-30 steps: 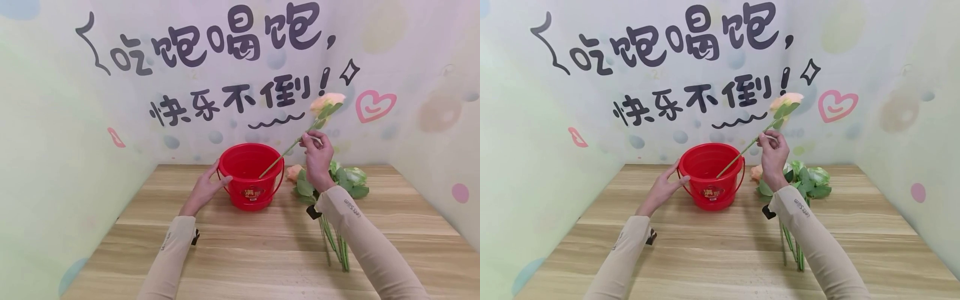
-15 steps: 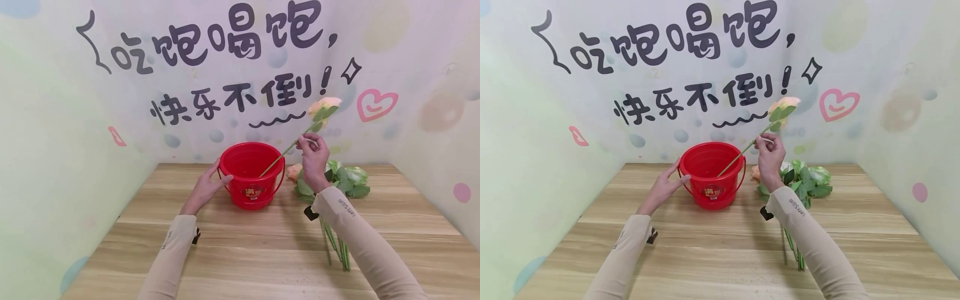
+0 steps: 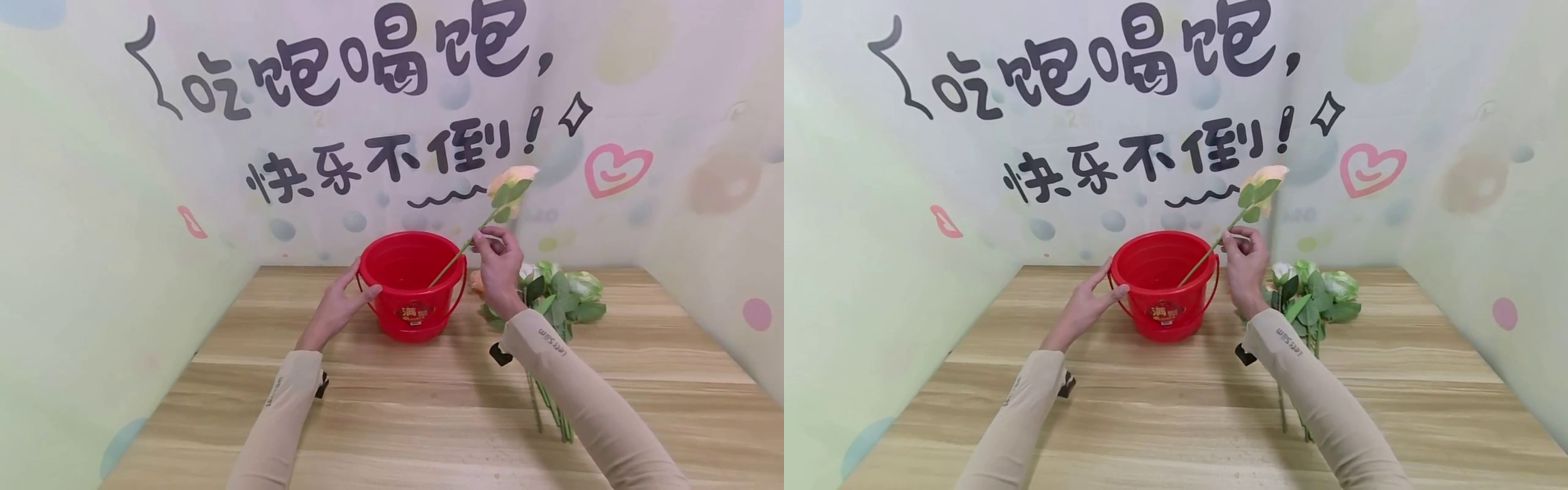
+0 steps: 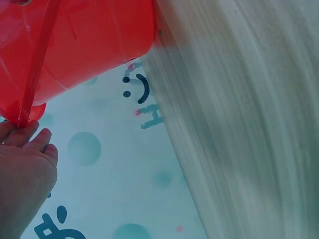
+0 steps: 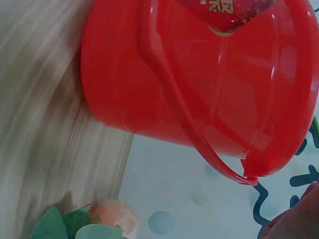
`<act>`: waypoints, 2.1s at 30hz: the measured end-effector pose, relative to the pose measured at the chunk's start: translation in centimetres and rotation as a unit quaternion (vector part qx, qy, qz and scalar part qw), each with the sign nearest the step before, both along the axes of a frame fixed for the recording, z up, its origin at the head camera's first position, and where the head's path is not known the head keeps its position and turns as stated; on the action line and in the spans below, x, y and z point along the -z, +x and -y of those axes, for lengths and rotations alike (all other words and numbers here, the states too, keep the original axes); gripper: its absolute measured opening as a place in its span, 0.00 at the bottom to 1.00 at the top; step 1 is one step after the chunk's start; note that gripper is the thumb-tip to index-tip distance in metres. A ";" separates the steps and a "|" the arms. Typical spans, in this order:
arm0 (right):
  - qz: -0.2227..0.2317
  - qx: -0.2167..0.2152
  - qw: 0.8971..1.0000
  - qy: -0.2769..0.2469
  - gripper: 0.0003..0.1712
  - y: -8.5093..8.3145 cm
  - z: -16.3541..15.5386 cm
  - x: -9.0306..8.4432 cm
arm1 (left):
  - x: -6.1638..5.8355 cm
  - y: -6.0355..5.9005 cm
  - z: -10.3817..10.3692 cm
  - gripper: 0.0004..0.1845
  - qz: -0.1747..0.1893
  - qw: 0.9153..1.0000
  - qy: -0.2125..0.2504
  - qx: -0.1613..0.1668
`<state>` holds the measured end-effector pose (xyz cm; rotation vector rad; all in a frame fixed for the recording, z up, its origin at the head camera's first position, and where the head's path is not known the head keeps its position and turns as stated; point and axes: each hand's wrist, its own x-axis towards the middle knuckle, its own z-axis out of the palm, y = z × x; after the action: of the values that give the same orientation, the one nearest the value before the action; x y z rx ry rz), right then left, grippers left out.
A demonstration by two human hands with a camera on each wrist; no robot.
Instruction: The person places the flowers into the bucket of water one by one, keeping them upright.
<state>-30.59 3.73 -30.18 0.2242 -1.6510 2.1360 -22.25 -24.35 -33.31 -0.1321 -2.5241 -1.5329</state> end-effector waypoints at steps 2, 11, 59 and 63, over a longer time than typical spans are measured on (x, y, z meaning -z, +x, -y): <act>0.000 -0.005 1.000 0.011 0.12 0.1 0.1 0.2 | 0.0 0.0 0.0 0.47 0.000 1.000 -0.001 -0.002; 0.006 -0.024 0.999 0.048 0.15 0.3 0.5 0.9 | 0.1 -0.1 0.0 0.47 -0.004 1.000 0.004 0.002; 0.036 0.015 0.973 0.228 0.14 1.4 0.7 1.2 | 0.1 -0.2 -0.1 0.48 -0.001 1.000 0.011 -0.004; 0.047 0.002 0.968 0.247 0.16 1.7 0.3 0.7 | 0.1 -0.2 -0.1 0.48 -0.003 1.000 0.012 -0.002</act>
<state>-28.89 3.45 -30.89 0.2672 -2.2174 1.7166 -22.47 -24.28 -33.40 -0.1270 -2.4993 -1.5570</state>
